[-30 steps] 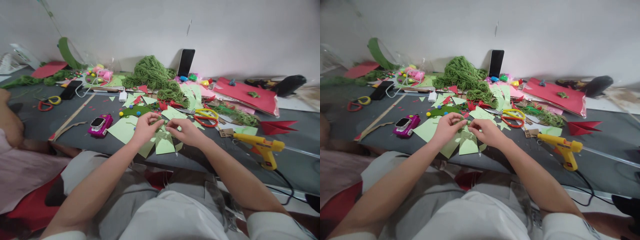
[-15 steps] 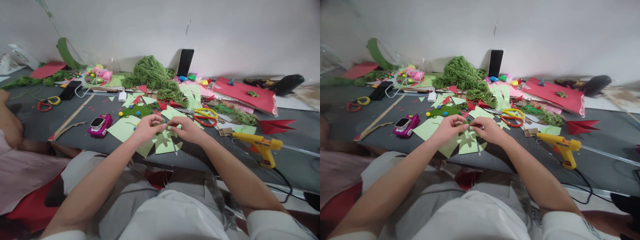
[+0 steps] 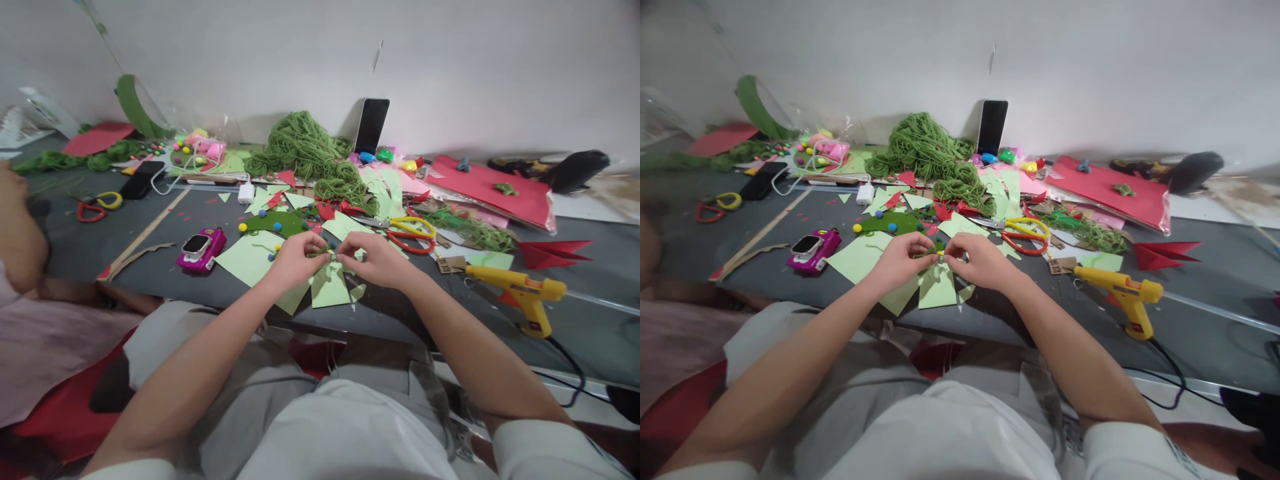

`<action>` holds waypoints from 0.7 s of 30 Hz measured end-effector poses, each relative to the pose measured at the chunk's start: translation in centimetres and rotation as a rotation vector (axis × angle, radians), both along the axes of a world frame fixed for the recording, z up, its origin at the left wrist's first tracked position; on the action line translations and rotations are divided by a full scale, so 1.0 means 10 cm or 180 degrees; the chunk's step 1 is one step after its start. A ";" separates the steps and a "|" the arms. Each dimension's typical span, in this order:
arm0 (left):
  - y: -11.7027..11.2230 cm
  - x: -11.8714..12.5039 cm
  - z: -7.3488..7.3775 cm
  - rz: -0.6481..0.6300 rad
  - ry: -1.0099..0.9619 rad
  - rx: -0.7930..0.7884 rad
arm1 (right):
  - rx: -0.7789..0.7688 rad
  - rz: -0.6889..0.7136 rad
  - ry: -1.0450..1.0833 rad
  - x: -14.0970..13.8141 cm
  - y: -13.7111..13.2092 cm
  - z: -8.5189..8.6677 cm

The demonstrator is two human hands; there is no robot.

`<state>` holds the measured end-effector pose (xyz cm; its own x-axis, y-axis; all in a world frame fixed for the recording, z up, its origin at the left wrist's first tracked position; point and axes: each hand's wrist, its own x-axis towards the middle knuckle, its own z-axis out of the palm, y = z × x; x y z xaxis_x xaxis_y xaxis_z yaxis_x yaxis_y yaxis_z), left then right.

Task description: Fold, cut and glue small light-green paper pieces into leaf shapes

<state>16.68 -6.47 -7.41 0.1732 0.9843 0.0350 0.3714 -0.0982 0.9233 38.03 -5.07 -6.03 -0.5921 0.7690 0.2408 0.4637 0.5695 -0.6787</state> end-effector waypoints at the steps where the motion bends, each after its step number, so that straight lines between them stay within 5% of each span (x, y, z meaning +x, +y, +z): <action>1: 0.00 0.01 0.00 0.0069 -0.0055 0.0025 | -0.0041 0.0014 0.0033 -0.01 -0.01 0.00; 6: -0.04 0.05 0.06 0.0474 -0.0653 0.0040 | -0.0019 -0.0016 0.0119 -0.05 -0.04 0.00; 12: -0.07 0.07 0.10 0.0471 -0.1368 -0.0271 | -0.0112 -0.0012 0.0336 -0.06 -0.01 0.02; 21: -0.03 -0.01 0.09 -0.0083 -0.1019 -0.0448 | -0.0174 0.0145 0.0223 0.03 0.05 0.01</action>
<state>16.55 -6.79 -6.50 0.2006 0.9787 -0.0441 0.0598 0.0327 0.9977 38.35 -4.57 -5.92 -0.6101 0.7548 0.2410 0.3885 0.5501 -0.7392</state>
